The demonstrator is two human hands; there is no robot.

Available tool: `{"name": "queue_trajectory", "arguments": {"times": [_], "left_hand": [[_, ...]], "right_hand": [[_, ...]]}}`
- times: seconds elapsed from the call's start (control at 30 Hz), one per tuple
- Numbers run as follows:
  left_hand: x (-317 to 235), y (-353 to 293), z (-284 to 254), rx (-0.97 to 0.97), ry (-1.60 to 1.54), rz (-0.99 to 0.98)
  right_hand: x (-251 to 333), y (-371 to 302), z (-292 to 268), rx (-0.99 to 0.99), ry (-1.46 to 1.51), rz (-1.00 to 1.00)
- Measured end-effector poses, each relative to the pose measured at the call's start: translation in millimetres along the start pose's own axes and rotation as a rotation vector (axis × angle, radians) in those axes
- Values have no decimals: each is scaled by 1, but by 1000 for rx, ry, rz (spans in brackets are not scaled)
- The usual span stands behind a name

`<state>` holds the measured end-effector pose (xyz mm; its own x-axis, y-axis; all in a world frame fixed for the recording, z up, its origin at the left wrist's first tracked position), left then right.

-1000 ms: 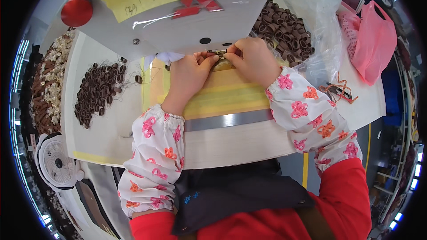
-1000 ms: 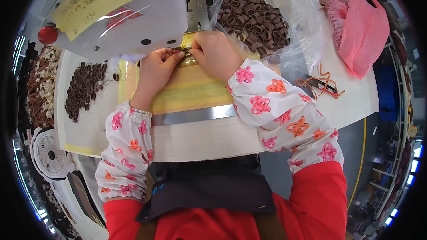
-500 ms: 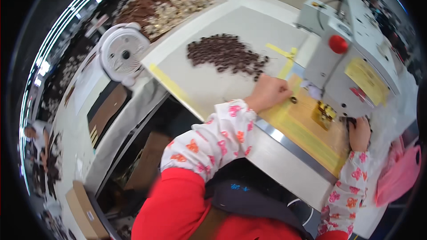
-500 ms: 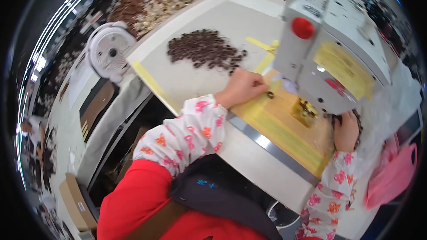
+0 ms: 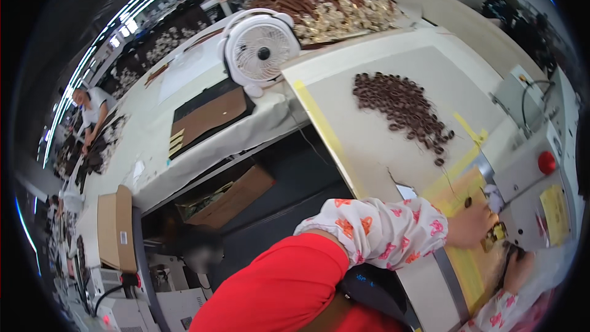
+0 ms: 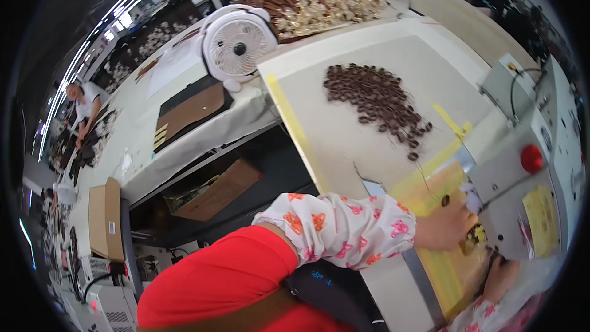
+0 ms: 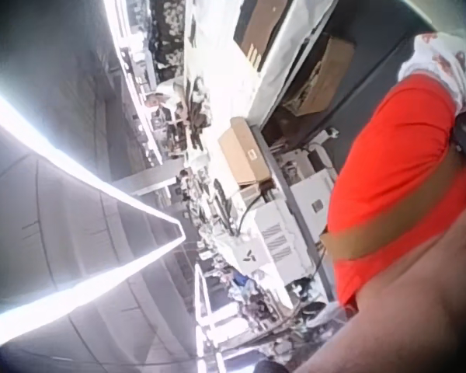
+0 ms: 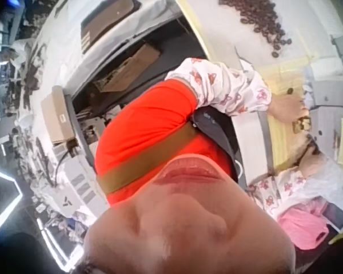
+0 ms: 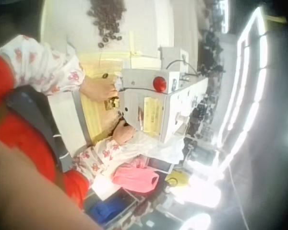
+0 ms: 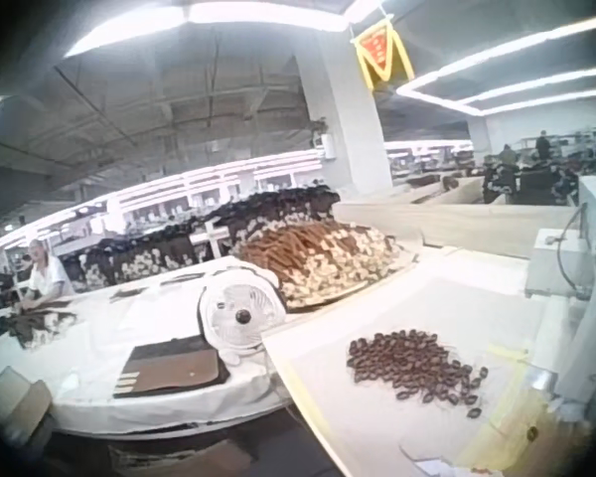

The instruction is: Attaching hardware or plastic components to leather strips using an industrial sewing or press machine.

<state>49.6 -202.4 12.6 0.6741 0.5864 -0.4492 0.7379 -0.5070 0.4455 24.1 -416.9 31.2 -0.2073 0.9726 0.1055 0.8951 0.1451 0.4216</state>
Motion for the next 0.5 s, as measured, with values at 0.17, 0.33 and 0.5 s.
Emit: {"name": "queue_trajectory", "arguments": {"times": [0.17,0.33,0.5], "left_hand": [[10,3,18,113,-123,-136],[10,-1,3,123,-226,-208],[17,4,36,122,-191,-429]], "right_hand": [[126,11,-30,252,422,-168],[154,-9,10,469,897,24],[150,-15,25,407,862,48]]}}
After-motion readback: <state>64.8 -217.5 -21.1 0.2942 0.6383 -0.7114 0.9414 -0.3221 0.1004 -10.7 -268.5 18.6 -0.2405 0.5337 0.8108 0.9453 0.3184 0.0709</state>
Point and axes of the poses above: each hand's wrist, its own y-axis towards the middle knuckle, its own z-axis out of the palm, x = y × z, the point moved 8 cm from there along y, towards the middle knuckle, and after that the axes turned 13 degrees about -z, right-handed, at the moved point
